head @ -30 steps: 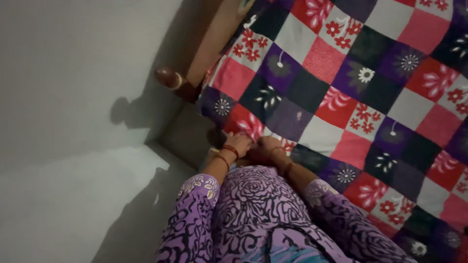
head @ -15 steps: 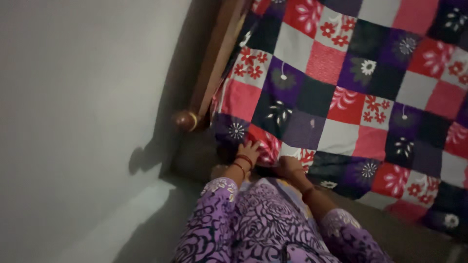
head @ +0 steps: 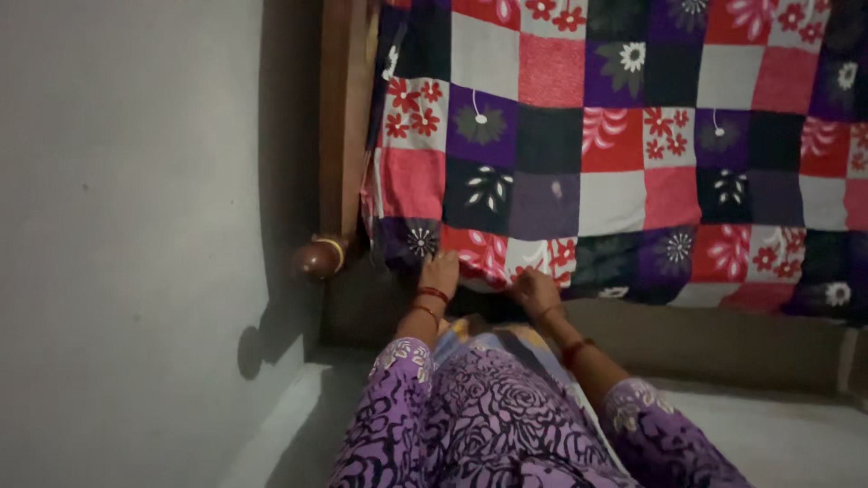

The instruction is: The person folds a colorful patchwork bedspread on a wooden bed frame. They repeatedly lift, align, and fold sections of the fabric by hand, working along the edges and corners to create a compact stack.

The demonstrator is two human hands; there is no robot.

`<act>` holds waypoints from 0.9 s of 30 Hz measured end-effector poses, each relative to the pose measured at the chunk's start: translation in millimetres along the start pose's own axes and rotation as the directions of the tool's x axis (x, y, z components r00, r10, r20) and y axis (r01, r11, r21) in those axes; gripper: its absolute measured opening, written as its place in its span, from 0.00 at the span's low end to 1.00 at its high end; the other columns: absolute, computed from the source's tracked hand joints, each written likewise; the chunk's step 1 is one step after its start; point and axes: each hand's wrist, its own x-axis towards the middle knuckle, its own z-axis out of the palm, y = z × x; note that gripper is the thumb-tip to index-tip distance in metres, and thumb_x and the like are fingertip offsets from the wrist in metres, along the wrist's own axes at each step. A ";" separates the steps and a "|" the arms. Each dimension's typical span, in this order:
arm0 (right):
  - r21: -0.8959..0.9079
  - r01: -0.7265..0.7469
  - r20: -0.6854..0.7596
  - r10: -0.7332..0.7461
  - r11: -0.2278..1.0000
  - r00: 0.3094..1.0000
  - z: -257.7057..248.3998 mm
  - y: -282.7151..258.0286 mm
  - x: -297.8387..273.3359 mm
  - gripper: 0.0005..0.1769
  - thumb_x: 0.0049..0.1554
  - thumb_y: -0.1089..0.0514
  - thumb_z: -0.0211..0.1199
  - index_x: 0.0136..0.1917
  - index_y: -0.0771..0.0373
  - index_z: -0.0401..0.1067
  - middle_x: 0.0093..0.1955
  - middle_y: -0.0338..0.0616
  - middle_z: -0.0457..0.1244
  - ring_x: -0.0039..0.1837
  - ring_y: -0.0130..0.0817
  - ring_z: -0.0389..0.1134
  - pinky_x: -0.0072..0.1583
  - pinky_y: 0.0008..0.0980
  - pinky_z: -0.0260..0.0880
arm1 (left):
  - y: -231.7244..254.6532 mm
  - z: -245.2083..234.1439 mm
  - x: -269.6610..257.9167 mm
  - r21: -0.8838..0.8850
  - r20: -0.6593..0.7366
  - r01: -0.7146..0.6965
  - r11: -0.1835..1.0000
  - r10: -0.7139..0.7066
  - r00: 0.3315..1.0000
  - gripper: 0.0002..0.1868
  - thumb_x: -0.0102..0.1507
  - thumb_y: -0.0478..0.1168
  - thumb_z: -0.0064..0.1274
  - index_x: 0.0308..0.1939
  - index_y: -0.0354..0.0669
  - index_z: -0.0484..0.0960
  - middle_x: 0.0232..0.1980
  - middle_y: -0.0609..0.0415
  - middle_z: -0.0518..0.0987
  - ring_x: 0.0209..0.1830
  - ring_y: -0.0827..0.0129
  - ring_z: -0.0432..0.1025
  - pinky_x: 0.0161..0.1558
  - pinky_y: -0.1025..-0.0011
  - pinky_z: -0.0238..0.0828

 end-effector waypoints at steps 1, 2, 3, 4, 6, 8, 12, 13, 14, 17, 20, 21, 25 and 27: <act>-0.067 0.063 -0.012 -0.064 0.996 0.998 2.7 -1.3 4.6 0.16 0.48 0.52 0.73 0.41 0.64 0.72 0.40 0.53 0.68 0.45 0.53 0.70 0.47 0.48 0.69 | -3.1 0.3 -2.8 0.007 -0.001 -0.011 1.000 0.011 1.000 0.10 0.65 0.38 0.44 0.42 0.49 0.82 0.48 0.57 0.79 0.55 0.64 0.74 0.54 0.60 0.67; -0.135 0.124 -0.019 -0.128 0.983 0.992 6.6 -1.8 6.0 0.15 0.48 0.53 0.72 0.42 0.64 0.73 0.41 0.54 0.67 0.47 0.56 0.69 0.48 0.50 0.68 | -3.1 0.5 -8.2 0.004 -0.025 -0.011 1.000 0.011 1.000 0.10 0.64 0.37 0.44 0.42 0.49 0.82 0.48 0.57 0.79 0.55 0.65 0.73 0.54 0.61 0.67; -0.166 0.153 0.015 -0.152 0.974 0.988 9.1 -4.0 9.8 0.12 0.50 0.54 0.71 0.41 0.62 0.74 0.42 0.53 0.68 0.49 0.56 0.69 0.50 0.50 0.68 | -3.4 -2.5 -11.4 0.001 -0.048 -0.004 1.000 0.004 0.999 0.10 0.64 0.37 0.45 0.42 0.49 0.82 0.47 0.57 0.79 0.55 0.65 0.73 0.55 0.62 0.67; -0.196 0.182 0.050 -0.175 0.964 0.983 13.1 -7.0 13.5 0.09 0.52 0.54 0.69 0.40 0.61 0.75 0.43 0.52 0.69 0.52 0.56 0.68 0.53 0.50 0.68 | -4.3 -6.2 -14.2 -0.001 -0.072 0.002 1.000 -0.002 0.997 0.10 0.63 0.36 0.45 0.42 0.49 0.82 0.47 0.57 0.79 0.55 0.65 0.73 0.55 0.62 0.67; -0.202 0.222 0.045 -0.218 0.954 0.975 26.9 -11.6 14.4 0.06 0.53 0.55 0.66 0.42 0.59 0.76 0.46 0.53 0.68 0.54 0.55 0.68 0.56 0.49 0.68 | -6.1 -9.9 -20.5 -0.030 -0.071 -0.032 0.999 0.030 0.997 0.09 0.62 0.36 0.46 0.42 0.49 0.82 0.48 0.57 0.78 0.55 0.65 0.72 0.53 0.63 0.67; -0.151 0.243 -0.025 -0.249 0.958 0.968 42.5 -20.2 16.4 0.09 0.53 0.56 0.64 0.48 0.56 0.77 0.51 0.56 0.67 0.56 0.56 0.67 0.57 0.47 0.69 | -5.8 -15.0 -25.4 -0.061 -0.092 -0.049 0.997 0.044 0.995 0.10 0.61 0.36 0.47 0.43 0.48 0.82 0.48 0.57 0.77 0.55 0.65 0.71 0.52 0.63 0.67; -0.365 0.514 0.122 -0.507 0.777 0.853 57.8 -47.2 19.8 0.14 0.52 0.57 0.61 0.52 0.51 0.77 0.57 0.55 0.65 0.57 0.54 0.67 0.57 0.46 0.69 | -3.8 -31.7 -38.5 -0.089 -0.171 -0.070 0.994 0.054 0.984 0.12 0.61 0.36 0.47 0.47 0.45 0.82 0.50 0.57 0.77 0.56 0.64 0.71 0.52 0.63 0.67; -0.377 0.563 0.128 -0.561 0.735 0.818 60.3 -54.2 18.8 0.17 0.51 0.57 0.60 0.54 0.52 0.76 0.57 0.55 0.65 0.57 0.54 0.67 0.57 0.47 0.69 | -4.2 -33.9 -41.5 -0.091 -0.183 -0.078 0.993 0.060 0.981 0.13 0.61 0.36 0.48 0.48 0.44 0.82 0.51 0.56 0.77 0.56 0.64 0.70 0.52 0.63 0.67; -0.389 0.609 0.134 -0.612 0.691 0.779 63.7 -62.4 18.7 0.19 0.50 0.57 0.59 0.56 0.54 0.74 0.57 0.55 0.64 0.58 0.54 0.66 0.56 0.47 0.68 | -3.6 -35.6 -44.3 -0.098 -0.215 -0.090 0.991 0.068 0.974 0.15 0.60 0.36 0.48 0.50 0.43 0.82 0.53 0.55 0.77 0.57 0.63 0.70 0.53 0.62 0.66; -0.209 0.384 0.046 -0.383 0.899 0.922 68.5 -85.6 23.4 0.18 0.57 0.50 0.61 0.57 0.60 0.68 0.57 0.54 0.63 0.58 0.54 0.66 0.56 0.50 0.68 | -1.7 -44.3 -48.3 -0.130 -0.254 -0.115 0.985 0.079 0.964 0.19 0.56 0.34 0.50 0.51 0.40 0.82 0.58 0.52 0.76 0.60 0.59 0.69 0.56 0.60 0.65; -0.288 0.359 -0.017 -0.380 0.888 0.925 71.6 -101.5 35.0 0.17 0.57 0.54 0.59 0.59 0.57 0.68 0.57 0.50 0.64 0.58 0.52 0.66 0.55 0.52 0.67 | -3.7 -54.4 -52.8 -0.177 -0.199 -0.112 0.978 0.076 0.977 0.16 0.56 0.33 0.51 0.48 0.38 0.82 0.63 0.49 0.76 0.64 0.57 0.68 0.61 0.58 0.64; -0.304 0.393 -0.004 -0.414 0.868 0.910 69.9 -102.3 39.2 0.16 0.55 0.54 0.60 0.57 0.56 0.69 0.56 0.49 0.65 0.58 0.52 0.66 0.56 0.52 0.67 | -3.0 -58.0 -52.9 -0.183 -0.186 -0.111 0.977 0.077 0.979 0.16 0.56 0.32 0.51 0.48 0.37 0.82 0.62 0.48 0.76 0.64 0.57 0.68 0.61 0.58 0.64; -0.375 0.422 0.132 -0.403 0.825 0.906 77.0 -97.9 62.1 0.12 0.52 0.51 0.63 0.49 0.55 0.73 0.49 0.46 0.67 0.54 0.50 0.69 0.55 0.52 0.67 | -10.0 -65.6 -53.2 -0.240 -0.169 -0.135 0.961 0.095 0.981 0.15 0.55 0.31 0.51 0.45 0.35 0.82 0.63 0.47 0.76 0.64 0.56 0.68 0.61 0.58 0.64; -0.368 0.401 0.164 -0.366 0.839 0.916 83.1 -91.8 70.3 0.11 0.52 0.49 0.65 0.45 0.56 0.75 0.46 0.47 0.68 0.51 0.51 0.70 0.54 0.51 0.68 | -11.2 -68.0 -49.3 -0.239 -0.160 -0.135 0.961 0.098 0.982 0.15 0.54 0.31 0.51 0.46 0.35 0.82 0.63 0.46 0.76 0.63 0.56 0.68 0.61 0.58 0.64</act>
